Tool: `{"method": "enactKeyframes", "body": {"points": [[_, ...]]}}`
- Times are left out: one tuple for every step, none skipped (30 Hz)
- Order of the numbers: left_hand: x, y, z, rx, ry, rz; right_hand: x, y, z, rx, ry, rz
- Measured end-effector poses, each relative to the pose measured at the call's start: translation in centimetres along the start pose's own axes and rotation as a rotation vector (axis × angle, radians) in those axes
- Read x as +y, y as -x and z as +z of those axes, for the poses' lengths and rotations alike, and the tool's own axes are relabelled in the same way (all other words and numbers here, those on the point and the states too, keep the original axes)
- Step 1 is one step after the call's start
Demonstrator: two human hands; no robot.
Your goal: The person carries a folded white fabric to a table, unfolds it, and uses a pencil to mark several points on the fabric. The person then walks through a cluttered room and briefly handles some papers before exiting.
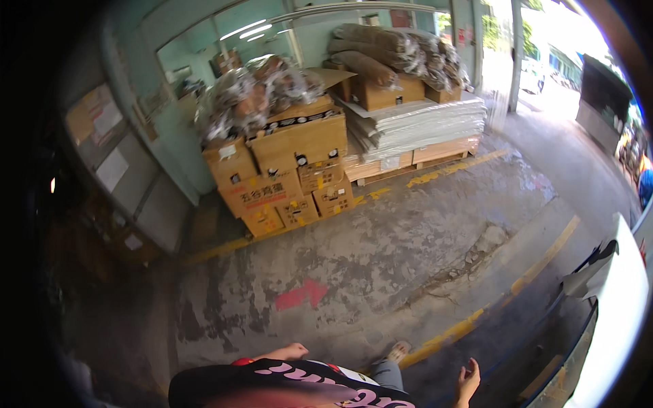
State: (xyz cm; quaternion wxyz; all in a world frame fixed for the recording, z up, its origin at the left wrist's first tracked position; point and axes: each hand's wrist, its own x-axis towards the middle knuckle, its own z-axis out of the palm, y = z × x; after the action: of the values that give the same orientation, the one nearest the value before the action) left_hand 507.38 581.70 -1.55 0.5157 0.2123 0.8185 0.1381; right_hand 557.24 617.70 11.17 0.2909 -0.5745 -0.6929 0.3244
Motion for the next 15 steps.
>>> {"method": "enactKeyframes", "body": {"points": [[2.0, -1.7, -0.2, 0.004, -0.109, 0.095, 1.4, -1.1, 1.6, -0.027, -0.008, 0.058], [3.9, -3.4, -0.9, 0.011, -0.082, 0.121, 2.7, -2.6, 3.1, -0.057, -0.012, 0.114], [6.1, -5.0, -1.5, -0.052, -0.024, 0.179, 3.7, -4.5, 5.0, -0.138, 0.016, 0.132], [8.4, -6.6, -2.2, -0.122, 0.047, 0.229, 4.5, -6.4, 6.5, -0.229, 0.053, 0.150], [10.8, -8.2, -3.2, -0.126, 0.217, 0.194, 4.8, -9.2, 7.9, -0.350, 0.049, 0.141], [13.5, -9.7, -4.2, -0.047, 0.281, 0.056, 4.4, -12.6, 9.6, -0.467, 0.089, 0.186], [16.3, -11.3, -5.3, -0.032, 0.155, 0.040, 3.6, -16.6, 11.0, -0.549, 0.022, 0.026], [19.3, -13.1, -6.5, 0.031, 0.017, -0.005, 2.2, -22.1, 12.6, -0.633, 0.054, -0.019], [22.2, -14.8, -7.4, 0.003, -0.004, 0.051, 0.8, -27.0, 13.6, -0.642, 0.013, -0.093], [25.2, -16.9, -8.4, 0.012, -0.033, 0.051, -0.8, -32.1, 14.6, -0.650, 0.048, -0.106], [28.0, -18.9, -9.1, 0.090, -0.009, 0.049, -2.5, -37.6, 15.4, -0.625, 0.027, -0.159], [30.9, -21.3, -9.8, 0.134, 0.016, 0.016, -4.1, -43.2, 16.0, -0.581, 0.014, -0.234], [33.4, -23.6, -10.2, 0.218, 0.044, 0.020, -5.4, -48.9, 16.7, -0.559, -0.020, -0.228], [36.1, -26.4, -10.7, 0.265, 0.083, 0.016, -6.3, -54.5, 17.4, -0.520, -0.076, -0.243], [38.4, -29.1, -11.1, 0.265, 0.081, 0.014, -6.6, -60.1, 17.6, -0.503, -0.080, -0.239]]}}
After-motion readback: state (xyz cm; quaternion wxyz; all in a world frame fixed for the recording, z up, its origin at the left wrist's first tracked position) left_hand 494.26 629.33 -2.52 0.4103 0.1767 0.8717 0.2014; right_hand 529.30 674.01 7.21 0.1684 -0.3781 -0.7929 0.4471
